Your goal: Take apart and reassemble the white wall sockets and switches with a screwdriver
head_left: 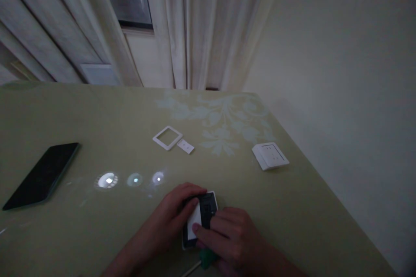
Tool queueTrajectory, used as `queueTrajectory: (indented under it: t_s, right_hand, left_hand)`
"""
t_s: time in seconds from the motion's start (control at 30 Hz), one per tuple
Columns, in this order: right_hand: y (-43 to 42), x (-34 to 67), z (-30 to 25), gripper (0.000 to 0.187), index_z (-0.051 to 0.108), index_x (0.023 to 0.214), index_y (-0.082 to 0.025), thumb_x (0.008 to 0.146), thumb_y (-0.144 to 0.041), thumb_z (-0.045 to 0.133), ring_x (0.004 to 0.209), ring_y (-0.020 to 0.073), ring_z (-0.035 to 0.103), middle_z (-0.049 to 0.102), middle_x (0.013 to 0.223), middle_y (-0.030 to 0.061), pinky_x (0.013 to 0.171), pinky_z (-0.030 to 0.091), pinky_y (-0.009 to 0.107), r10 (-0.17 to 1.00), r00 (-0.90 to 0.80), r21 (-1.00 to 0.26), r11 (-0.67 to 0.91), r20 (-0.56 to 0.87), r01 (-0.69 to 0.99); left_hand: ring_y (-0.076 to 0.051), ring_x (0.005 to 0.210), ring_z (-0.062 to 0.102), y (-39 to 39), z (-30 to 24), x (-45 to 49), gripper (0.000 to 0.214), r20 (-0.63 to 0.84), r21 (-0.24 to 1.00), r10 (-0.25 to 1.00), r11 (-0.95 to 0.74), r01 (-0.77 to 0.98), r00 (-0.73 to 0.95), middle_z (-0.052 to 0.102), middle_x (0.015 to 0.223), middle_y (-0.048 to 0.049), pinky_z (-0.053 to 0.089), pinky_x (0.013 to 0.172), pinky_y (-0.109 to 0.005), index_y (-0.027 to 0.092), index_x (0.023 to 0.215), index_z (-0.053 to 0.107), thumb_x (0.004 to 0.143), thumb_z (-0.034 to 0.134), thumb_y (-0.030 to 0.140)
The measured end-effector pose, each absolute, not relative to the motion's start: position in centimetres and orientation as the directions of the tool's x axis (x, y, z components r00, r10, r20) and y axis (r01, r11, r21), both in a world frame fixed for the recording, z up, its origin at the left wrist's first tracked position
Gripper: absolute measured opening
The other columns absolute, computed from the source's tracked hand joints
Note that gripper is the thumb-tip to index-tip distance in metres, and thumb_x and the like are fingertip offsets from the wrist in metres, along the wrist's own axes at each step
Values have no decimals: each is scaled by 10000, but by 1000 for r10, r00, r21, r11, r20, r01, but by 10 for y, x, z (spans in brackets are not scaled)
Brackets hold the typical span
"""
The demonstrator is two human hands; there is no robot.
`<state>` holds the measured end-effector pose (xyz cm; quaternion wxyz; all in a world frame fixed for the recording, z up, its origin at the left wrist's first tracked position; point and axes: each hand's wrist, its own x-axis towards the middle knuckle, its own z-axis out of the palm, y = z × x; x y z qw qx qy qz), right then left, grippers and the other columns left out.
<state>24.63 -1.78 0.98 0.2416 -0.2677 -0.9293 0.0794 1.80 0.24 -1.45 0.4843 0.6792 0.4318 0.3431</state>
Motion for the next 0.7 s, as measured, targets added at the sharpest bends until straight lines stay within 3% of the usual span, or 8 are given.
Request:
queueTrajectory:
  t_s: [0.43, 0.7]
  right_hand:
    - [-19, 249, 4, 257, 685, 1253, -196, 1009, -255, 636, 664, 193, 558, 678, 779, 4, 603, 382, 357, 522, -761, -269, 853, 385, 448]
    - [-15, 248, 5, 248, 684, 1249, -175, 1025, -274, 646, 666, 186, 562, 687, 785, 9, 601, 358, 351, 503, -760, -276, 864, 412, 422]
  left_hand:
    - [-221, 1205, 691, 2, -18, 16, 282, 11, 961, 930, -111, 252, 368, 743, 1278, -21, 550, 1081, -399, 329, 1288, 715, 1099, 510, 292]
    - [-223, 1181, 714, 3, -19, 13, 245, 14, 962, 934, -110, 249, 357, 771, 1250, -8, 572, 1030, -366, 351, 1256, 746, 1057, 607, 320]
